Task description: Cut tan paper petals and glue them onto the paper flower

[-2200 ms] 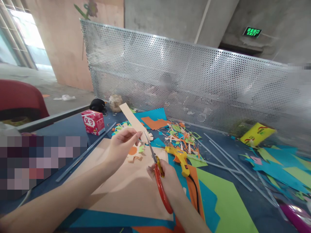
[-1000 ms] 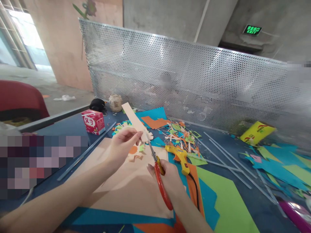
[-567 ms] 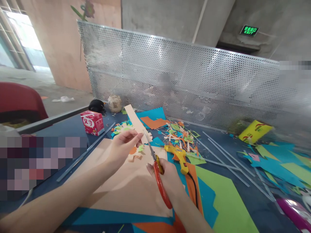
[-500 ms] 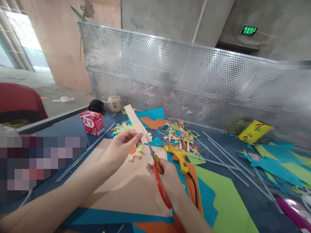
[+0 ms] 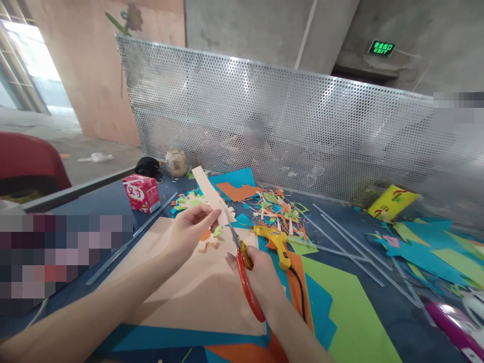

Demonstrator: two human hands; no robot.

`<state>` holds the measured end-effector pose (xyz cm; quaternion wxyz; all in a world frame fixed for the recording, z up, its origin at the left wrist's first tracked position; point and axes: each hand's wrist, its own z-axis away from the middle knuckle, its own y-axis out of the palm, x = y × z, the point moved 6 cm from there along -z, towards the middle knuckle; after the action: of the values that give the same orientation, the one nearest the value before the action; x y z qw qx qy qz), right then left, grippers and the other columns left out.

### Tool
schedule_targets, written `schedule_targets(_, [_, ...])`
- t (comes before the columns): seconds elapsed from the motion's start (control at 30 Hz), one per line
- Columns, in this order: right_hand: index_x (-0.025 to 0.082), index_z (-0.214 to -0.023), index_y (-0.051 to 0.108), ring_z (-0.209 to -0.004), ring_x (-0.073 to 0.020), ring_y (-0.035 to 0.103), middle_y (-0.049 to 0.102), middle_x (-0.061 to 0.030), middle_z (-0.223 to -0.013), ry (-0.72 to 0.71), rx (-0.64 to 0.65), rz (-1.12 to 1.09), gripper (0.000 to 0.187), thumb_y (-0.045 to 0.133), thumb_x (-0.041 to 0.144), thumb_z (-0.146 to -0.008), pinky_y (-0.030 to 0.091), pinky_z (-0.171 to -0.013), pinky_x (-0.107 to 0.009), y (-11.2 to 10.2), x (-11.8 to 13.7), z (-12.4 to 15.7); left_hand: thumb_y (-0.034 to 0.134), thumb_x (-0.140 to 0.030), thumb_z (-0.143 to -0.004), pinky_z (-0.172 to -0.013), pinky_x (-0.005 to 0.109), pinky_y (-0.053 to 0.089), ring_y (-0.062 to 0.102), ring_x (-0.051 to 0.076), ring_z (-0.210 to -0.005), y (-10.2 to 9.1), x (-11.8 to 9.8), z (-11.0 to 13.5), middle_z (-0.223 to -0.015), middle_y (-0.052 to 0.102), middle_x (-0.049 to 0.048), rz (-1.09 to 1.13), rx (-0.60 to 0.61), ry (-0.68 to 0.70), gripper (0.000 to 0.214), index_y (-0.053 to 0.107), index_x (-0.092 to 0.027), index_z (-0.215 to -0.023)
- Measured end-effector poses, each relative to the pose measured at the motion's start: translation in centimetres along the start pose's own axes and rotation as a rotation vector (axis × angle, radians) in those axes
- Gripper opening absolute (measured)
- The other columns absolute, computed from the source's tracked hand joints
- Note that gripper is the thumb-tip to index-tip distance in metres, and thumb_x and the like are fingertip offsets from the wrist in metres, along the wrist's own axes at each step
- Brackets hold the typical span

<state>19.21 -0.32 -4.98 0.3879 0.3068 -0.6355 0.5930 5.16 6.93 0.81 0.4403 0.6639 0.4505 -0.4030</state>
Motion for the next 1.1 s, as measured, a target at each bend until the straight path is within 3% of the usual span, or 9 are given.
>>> schedule_targets(0.33, [0.018, -0.062, 0.048, -0.031, -0.0059, 0.031, 0.033, 0.0081, -0.036, 0.014, -0.009, 0.038, 0.037, 0.045, 0.052, -0.075, 0.024, -0.034, -0.019, -0.17, 0.38, 0.17, 0.063, -0.031, -0.067, -0.045, 0.018, 0.040, 0.050, 0.007, -0.047, -0.26, -0.32, -0.32, -0.053, 0.055, -0.0027, -0.003, 0.002, 0.045, 0.019, 0.055, -0.015, -0.065])
schedule_targets(0.53, [0.017, -0.062, 0.049, -0.035, -0.0062, 0.034, 0.036, 0.0066, -0.041, -0.023, -0.021, 0.051, 0.036, 0.048, 0.050, -0.074, 0.025, -0.035, -0.019, -0.26, 0.56, 0.27, 0.062, -0.030, -0.067, -0.046, 0.019, 0.041, 0.052, 0.008, -0.051, -0.77, -0.79, -0.82, -0.056, 0.056, -0.0017, 0.010, -0.059, 0.075, 0.017, 0.057, -0.014, -0.069])
schedule_targets(1.1, [0.018, -0.066, 0.049, -0.032, -0.0065, 0.032, 0.032, 0.0090, -0.036, -0.010, 0.001, 0.002, 0.038, 0.044, 0.054, -0.075, 0.024, -0.034, -0.020, 0.06, -0.05, 0.09, 0.063, -0.028, -0.066, -0.046, 0.019, 0.039, 0.051, 0.007, -0.047, -0.30, -0.76, -0.26, -0.051, 0.055, -0.0038, -0.016, -0.006, 0.066, 0.015, 0.055, -0.016, -0.065])
